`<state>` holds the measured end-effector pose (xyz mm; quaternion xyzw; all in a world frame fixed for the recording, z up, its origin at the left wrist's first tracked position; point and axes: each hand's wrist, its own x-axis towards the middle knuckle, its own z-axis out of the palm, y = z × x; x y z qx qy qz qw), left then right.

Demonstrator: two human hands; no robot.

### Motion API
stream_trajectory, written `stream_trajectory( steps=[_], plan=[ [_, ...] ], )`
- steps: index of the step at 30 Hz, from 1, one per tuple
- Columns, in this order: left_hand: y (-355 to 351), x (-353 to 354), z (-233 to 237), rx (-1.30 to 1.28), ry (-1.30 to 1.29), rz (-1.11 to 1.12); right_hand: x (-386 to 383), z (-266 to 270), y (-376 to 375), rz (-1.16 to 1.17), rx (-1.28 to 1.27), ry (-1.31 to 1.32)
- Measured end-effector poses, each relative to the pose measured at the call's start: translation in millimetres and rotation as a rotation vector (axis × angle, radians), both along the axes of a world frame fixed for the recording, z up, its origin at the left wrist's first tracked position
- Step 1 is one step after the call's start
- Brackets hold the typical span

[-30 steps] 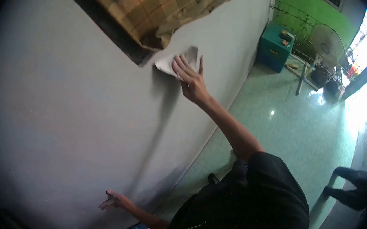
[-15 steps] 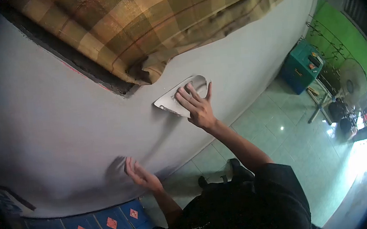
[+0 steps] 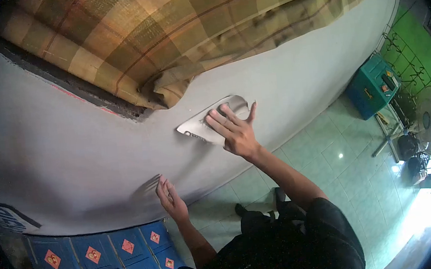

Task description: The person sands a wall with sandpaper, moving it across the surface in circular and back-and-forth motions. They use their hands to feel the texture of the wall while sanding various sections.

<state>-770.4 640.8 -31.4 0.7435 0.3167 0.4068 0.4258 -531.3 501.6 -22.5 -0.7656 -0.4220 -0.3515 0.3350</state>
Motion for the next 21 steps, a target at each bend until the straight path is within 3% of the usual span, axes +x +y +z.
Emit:
stream_trajectory(
  steps=[6,8,11,14,18,21],
  plan=[
    [-2.3,4.5,-3.5,0.021,-0.003,-0.024,-4.0,63.0,14.0,0.128,0.09,0.1],
    [-3.5,8.2,-1.7,0.01,-0.006,-0.027,-1.4,46.9,12.3,0.154,0.126,0.1],
    [-6.9,17.3,3.5,-0.058,-0.042,0.007,8.1,-12.2,-1.9,0.137,-0.033,0.083],
    [-11.3,22.1,5.6,-0.079,-0.054,0.017,12.5,-1.8,2.1,0.145,0.006,0.052],
    [-8.4,26.4,5.6,-0.12,-0.031,0.057,2.9,63.4,14.2,0.196,0.056,0.099],
    [-3.2,26.9,8.8,-0.12,-0.028,0.061,9.6,23.6,1.4,0.241,0.015,0.12]
  ],
)
